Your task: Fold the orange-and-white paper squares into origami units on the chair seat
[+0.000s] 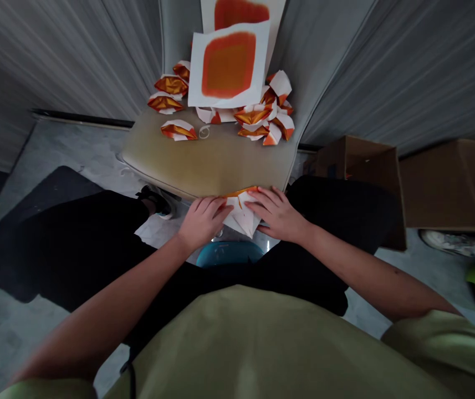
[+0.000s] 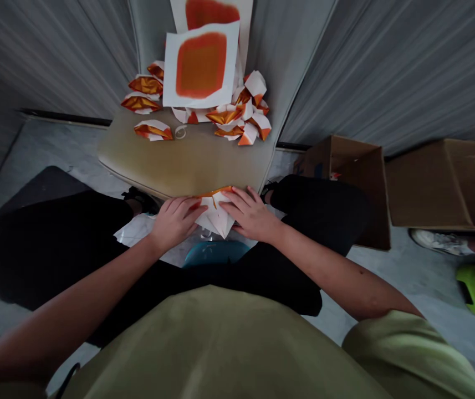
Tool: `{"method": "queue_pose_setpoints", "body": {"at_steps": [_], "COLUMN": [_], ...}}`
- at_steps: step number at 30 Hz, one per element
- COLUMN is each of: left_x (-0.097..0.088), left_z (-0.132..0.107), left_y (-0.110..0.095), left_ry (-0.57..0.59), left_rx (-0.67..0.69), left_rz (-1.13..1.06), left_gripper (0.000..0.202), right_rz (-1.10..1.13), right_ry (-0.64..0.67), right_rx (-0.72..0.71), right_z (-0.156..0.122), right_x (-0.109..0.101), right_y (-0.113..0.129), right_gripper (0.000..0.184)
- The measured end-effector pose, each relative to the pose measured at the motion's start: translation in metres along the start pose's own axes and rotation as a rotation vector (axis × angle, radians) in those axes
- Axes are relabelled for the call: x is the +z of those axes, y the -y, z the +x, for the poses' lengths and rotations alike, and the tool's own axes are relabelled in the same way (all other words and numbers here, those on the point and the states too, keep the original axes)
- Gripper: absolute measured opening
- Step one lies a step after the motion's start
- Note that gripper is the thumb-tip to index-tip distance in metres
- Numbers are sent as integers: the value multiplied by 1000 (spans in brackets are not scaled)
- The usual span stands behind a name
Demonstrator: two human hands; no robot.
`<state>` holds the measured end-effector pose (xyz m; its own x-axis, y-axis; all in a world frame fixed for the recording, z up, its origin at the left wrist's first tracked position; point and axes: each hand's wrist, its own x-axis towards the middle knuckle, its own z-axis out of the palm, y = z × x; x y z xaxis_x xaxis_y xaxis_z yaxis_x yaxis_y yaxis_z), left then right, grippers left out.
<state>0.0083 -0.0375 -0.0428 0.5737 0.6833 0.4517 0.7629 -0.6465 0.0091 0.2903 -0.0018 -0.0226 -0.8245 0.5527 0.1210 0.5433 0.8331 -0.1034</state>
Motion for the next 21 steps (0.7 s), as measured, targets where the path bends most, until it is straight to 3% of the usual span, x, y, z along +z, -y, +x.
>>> {"method": "queue_pose_setpoints", "body": {"at_steps": [5, 10, 14, 18, 21], "left_x": [-3, -8, -16, -24, -30], "left_z": [3, 5, 8, 16, 26], "left_y": [-1, 3, 10, 11, 13], "left_ry": [-66, -99, -96, -31, 73], "left_rx": [14, 56, 33, -101, -318], "left_rz": [-13, -60, -157, -312, -566], "left_gripper": [25, 23, 21, 23, 29], "right_rz": [-13, -35, 72, 311, 587], "right_ry": [-63, -170, -253, -312, -205], "right_rx": [11, -42, -73, 84, 281], "right_z": [1, -1, 4, 15, 30], "right_x": [8, 8, 0, -15, -31], "right_y": [2, 5, 5, 5, -1], "right_gripper": [64, 43, 30, 21, 22]}}
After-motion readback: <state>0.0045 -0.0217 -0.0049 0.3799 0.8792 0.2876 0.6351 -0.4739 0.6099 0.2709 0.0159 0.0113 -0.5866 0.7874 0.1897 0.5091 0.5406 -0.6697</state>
